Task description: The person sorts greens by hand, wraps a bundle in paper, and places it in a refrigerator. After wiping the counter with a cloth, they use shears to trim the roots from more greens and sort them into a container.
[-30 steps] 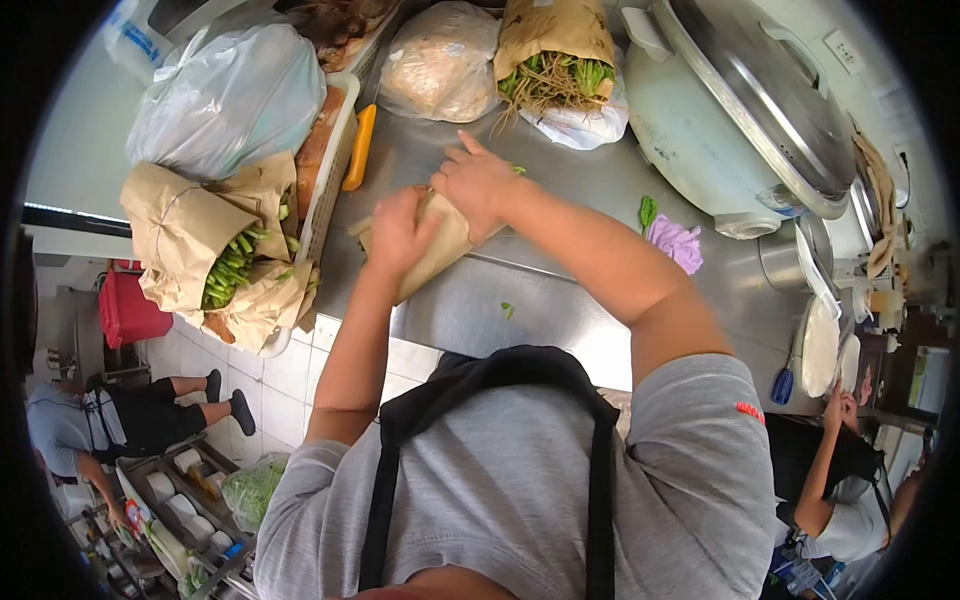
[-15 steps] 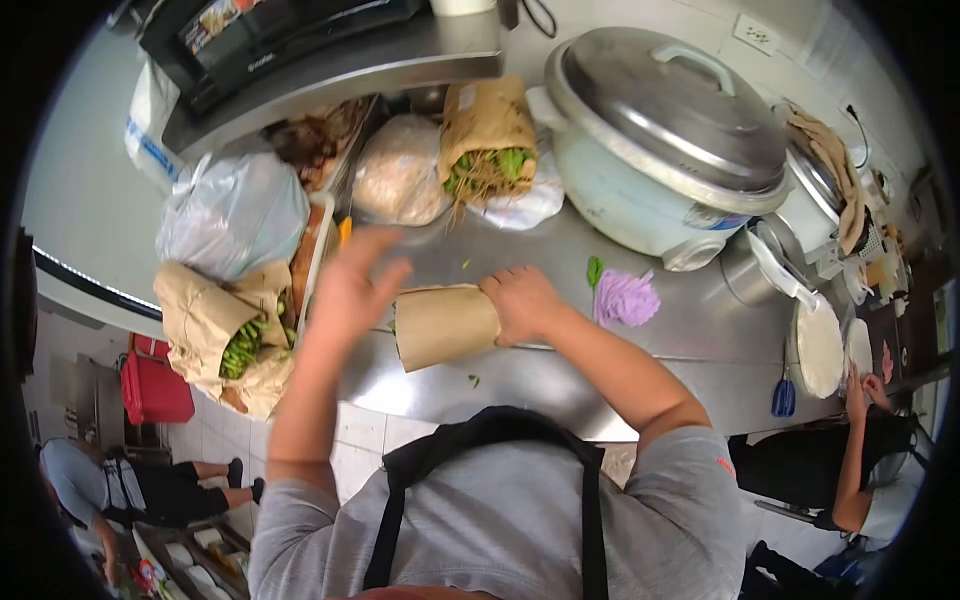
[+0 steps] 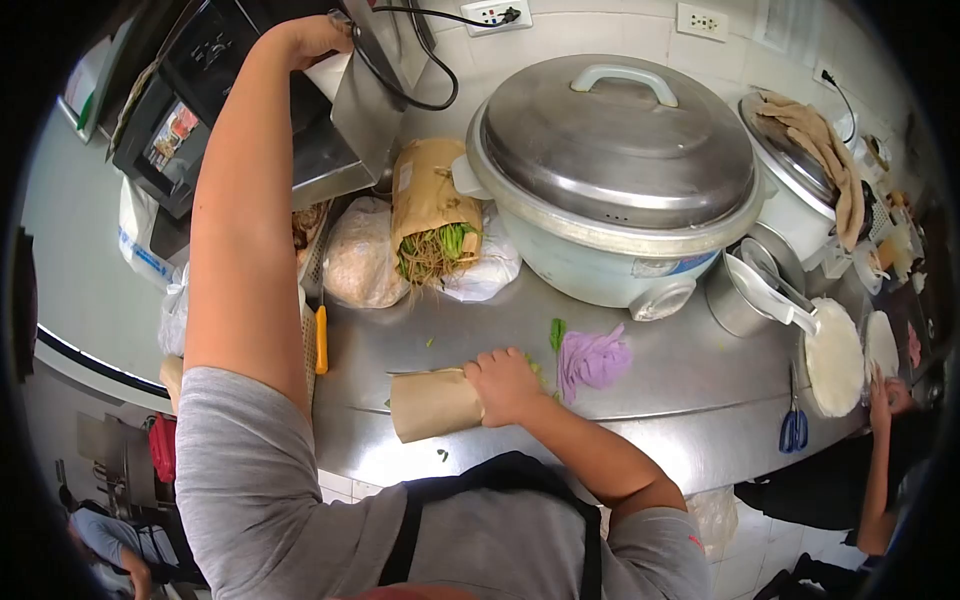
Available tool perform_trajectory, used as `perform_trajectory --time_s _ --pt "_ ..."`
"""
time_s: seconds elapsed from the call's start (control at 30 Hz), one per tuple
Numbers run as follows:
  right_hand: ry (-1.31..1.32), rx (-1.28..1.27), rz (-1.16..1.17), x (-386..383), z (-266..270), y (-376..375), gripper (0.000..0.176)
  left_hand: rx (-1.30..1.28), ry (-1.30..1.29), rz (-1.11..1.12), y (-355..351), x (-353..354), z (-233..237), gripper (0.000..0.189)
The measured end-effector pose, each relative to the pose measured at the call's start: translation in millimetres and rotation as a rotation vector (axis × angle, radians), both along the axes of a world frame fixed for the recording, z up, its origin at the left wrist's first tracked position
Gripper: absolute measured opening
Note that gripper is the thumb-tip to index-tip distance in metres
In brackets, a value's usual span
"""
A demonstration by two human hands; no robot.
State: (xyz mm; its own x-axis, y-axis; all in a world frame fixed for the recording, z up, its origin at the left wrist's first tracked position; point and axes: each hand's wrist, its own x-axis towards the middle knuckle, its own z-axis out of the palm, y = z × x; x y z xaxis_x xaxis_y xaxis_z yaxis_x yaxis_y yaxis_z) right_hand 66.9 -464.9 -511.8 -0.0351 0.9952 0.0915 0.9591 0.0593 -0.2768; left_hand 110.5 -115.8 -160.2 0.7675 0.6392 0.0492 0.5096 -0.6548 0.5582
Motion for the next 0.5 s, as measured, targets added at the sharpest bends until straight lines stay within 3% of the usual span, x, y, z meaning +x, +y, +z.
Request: perform_trajectory --time_s 0.13,0.23,0.33,0.4,0.5 --pt "0.029 -0.022 0.016 4 4 1 0.046 -0.046 0.162 0.125 -6 0 -3 0.024" --pt "0.042 -0.016 0.016 5 2 3 0.045 0.244 0.403 0.134 1 13 -1 0.024" --pt "0.052 -0.003 0.015 6 1 3 0.045 0.739 0.557 -0.07 32 19 4 0.025" --pt "0.06 -0.001 0.012 6 1 2 0.044 0.918 0.547 -0.119 39 21 5 0.025" --pt "0.051 0.012 -0.002 3 -4 2 0.044 0.961 0.299 -0.058 36 15 -3 0.022"
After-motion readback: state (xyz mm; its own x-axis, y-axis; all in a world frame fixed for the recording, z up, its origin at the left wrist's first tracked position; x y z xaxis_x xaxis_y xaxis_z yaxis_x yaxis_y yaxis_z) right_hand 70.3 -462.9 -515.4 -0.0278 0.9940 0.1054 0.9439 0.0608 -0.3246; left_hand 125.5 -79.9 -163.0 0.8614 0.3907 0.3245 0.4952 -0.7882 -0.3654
